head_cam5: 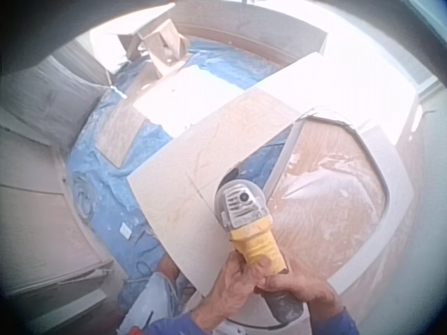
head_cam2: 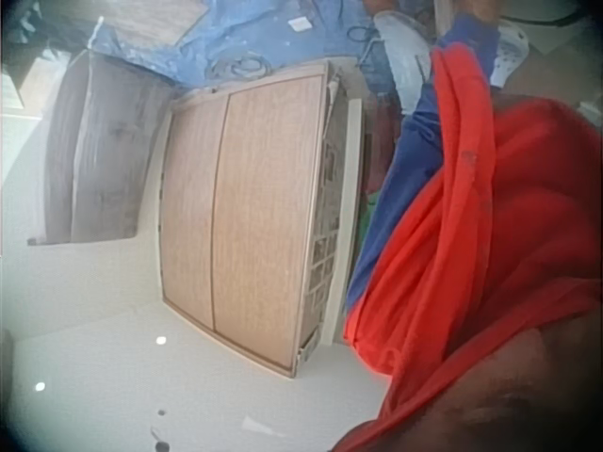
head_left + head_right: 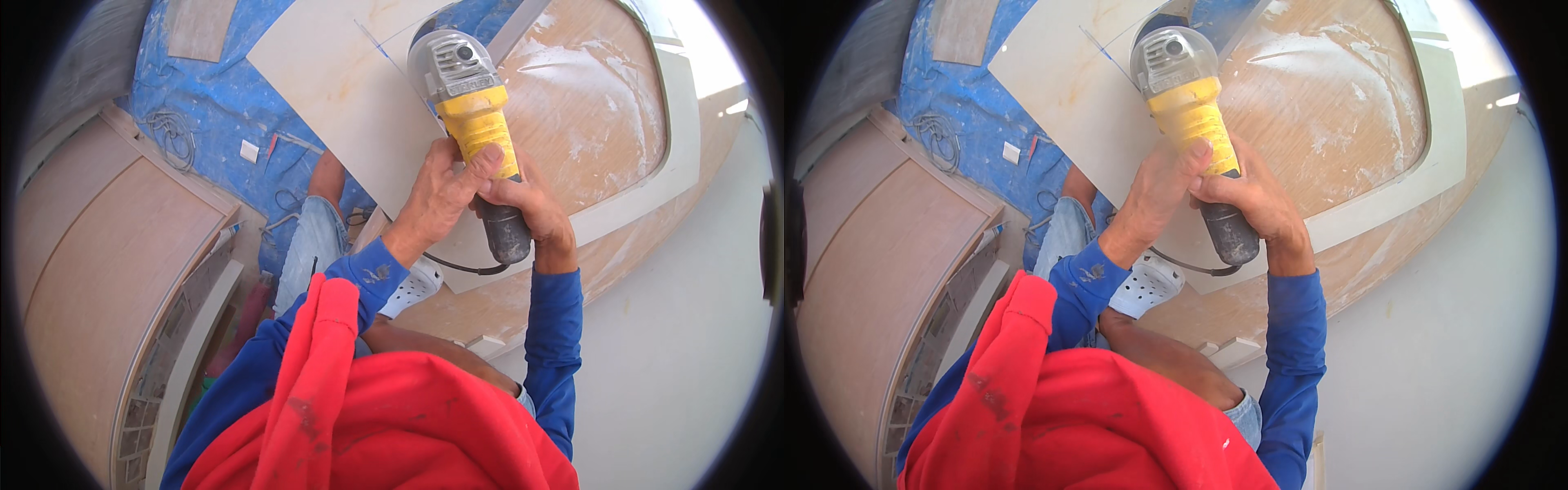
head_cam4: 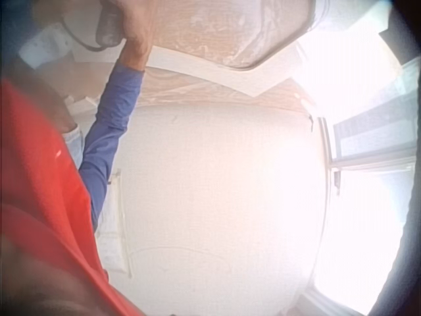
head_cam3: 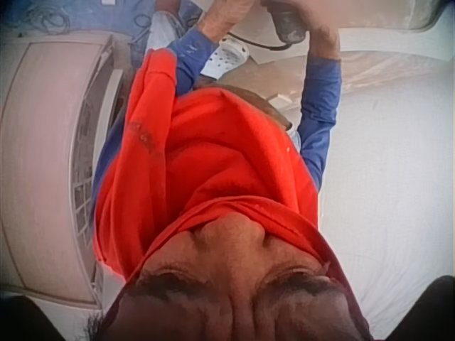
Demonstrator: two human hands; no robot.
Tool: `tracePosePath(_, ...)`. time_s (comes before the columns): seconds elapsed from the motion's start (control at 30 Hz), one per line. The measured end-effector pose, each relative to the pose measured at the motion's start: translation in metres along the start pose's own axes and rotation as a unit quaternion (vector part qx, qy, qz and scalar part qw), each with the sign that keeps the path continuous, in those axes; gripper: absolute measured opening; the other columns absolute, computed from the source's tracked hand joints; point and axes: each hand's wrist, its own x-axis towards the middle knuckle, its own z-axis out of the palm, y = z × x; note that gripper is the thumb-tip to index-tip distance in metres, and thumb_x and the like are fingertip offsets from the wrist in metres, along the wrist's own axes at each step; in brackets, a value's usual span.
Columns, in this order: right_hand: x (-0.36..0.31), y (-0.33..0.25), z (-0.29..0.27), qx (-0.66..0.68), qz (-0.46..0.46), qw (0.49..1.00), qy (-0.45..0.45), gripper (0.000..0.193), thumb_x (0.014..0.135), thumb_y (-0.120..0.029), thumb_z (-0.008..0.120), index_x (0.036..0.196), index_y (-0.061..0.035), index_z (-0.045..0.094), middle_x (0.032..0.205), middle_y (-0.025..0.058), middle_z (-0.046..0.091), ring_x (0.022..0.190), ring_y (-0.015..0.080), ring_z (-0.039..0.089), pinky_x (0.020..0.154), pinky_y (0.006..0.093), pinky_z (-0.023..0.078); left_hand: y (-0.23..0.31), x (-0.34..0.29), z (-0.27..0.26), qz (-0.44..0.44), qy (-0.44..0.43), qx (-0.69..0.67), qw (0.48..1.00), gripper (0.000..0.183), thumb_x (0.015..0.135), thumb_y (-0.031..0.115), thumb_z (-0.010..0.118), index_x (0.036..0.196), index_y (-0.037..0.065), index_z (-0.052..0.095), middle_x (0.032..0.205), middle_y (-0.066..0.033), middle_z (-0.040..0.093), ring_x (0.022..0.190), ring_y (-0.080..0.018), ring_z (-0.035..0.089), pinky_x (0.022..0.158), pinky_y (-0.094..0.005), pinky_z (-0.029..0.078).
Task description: The person uses an angle grinder to cut a curved shape into a white tile. They hold the tile with one hand and guide the grinder with the other, then lift the tile to inspect the cut and continue grinding along the marked line.
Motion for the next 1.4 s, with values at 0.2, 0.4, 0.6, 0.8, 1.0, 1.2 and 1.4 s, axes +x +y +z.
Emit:
tracePosePath(0.2, -0.001, -0.001, 0.0, 0.002, -0.01, 1.0, -0.006, 0.06, 0.084, -0.029, 0.081, 0.133, -0.0003, 0.062, 0.104, 0.0084, 0.069, 0.086, 0.0178, 0.069, 0.079, 0.034, 0.057, -0.001, -0.001, 0.003, 0.014, 0.02, -0.006, 1.0, 0.079, 0.1, 0.066, 0.076, 0.127, -0.007, 0.067, 0.113, -0.0152, 0.068, 0.097, -0.0176, 0.069, 0.076, -0.0316, 0.059)
tracePosePath(0.4, 0.001, 0.0, -0.002, 0.002, -0.003, 1.0, -0.008, 0.059, 0.085, -0.028, 0.081, 0.133, -0.0007, 0.062, 0.104, 0.0078, 0.068, 0.086, 0.0173, 0.069, 0.079, 0.0339, 0.057, 0.0, 0.001, 0.004, 0.021, 0.02, -0.004, 1.0, 0.076, 0.101, 0.065, 0.075, 0.124, -0.006, 0.069, 0.109, -0.0143, 0.069, 0.094, -0.0172, 0.069, 0.075, -0.0315, 0.058)
tracePosePath(0.6, 0.001, 0.0, -0.004, 0.001, -0.001, 1.0, -0.015, 0.059, 0.085, -0.028, 0.081, 0.134, -0.0002, 0.062, 0.104, 0.0079, 0.069, 0.086, 0.0169, 0.069, 0.079, 0.0333, 0.057, 0.004, 0.0, 0.006, 0.042, 0.027, 0.007, 0.999, 0.073, 0.101, 0.065, 0.074, 0.119, -0.005, 0.072, 0.103, -0.0138, 0.07, 0.087, -0.0164, 0.069, 0.071, -0.0315, 0.057)
tracePosePath(0.8, 0.0, 0.001, -0.004, 0.001, -0.003, 1.0, -0.009, 0.059, 0.085, -0.027, 0.081, 0.134, 0.0002, 0.062, 0.105, 0.008, 0.069, 0.086, 0.0166, 0.069, 0.08, 0.033, 0.057, 0.002, 0.0, 0.01, 0.055, 0.049, 0.002, 0.997, 0.074, 0.101, 0.066, 0.074, 0.118, -0.006, 0.071, 0.099, -0.0127, 0.07, 0.086, -0.0166, 0.069, 0.071, -0.0319, 0.057)
tracePosePath(1.0, 0.0, 0.002, -0.002, -0.003, -0.014, 1.0, -0.002, 0.06, 0.084, -0.025, 0.08, 0.135, 0.0007, 0.061, 0.105, 0.0082, 0.069, 0.087, 0.0171, 0.07, 0.081, 0.0338, 0.058, -0.001, -0.001, 0.006, 0.048, 0.03, 0.022, 0.998, 0.077, 0.101, 0.067, 0.073, 0.123, -0.007, 0.068, 0.111, -0.0166, 0.065, 0.096, -0.0196, 0.069, 0.078, -0.0339, 0.059)
tracePosePath(1.2, 0.001, 0.001, -0.003, -0.008, 0.003, 1.0, -0.003, 0.061, 0.084, -0.024, 0.08, 0.135, 0.001, 0.061, 0.106, 0.0077, 0.069, 0.088, 0.0171, 0.07, 0.081, 0.0338, 0.058, -0.008, 0.0, 0.006, 0.049, 0.043, 0.02, 0.998, 0.079, 0.102, 0.066, 0.074, 0.128, -0.009, 0.065, 0.12, -0.0185, 0.06, 0.102, -0.0218, 0.068, 0.081, -0.0347, 0.06)
tracePosePath(1.4, -0.001, 0.003, 0.002, 0.01, -0.012, 1.0, 0.022, 0.063, 0.083, -0.023, 0.08, 0.137, 0.0019, 0.061, 0.108, 0.0083, 0.069, 0.089, 0.0173, 0.069, 0.082, 0.0339, 0.058, -0.007, -0.001, 0.003, 0.043, 0.029, 0.02, 0.998, 0.079, 0.102, 0.064, 0.074, 0.131, -0.009, 0.064, 0.122, -0.0185, 0.06, 0.106, -0.0224, 0.068, 0.082, -0.0345, 0.059)
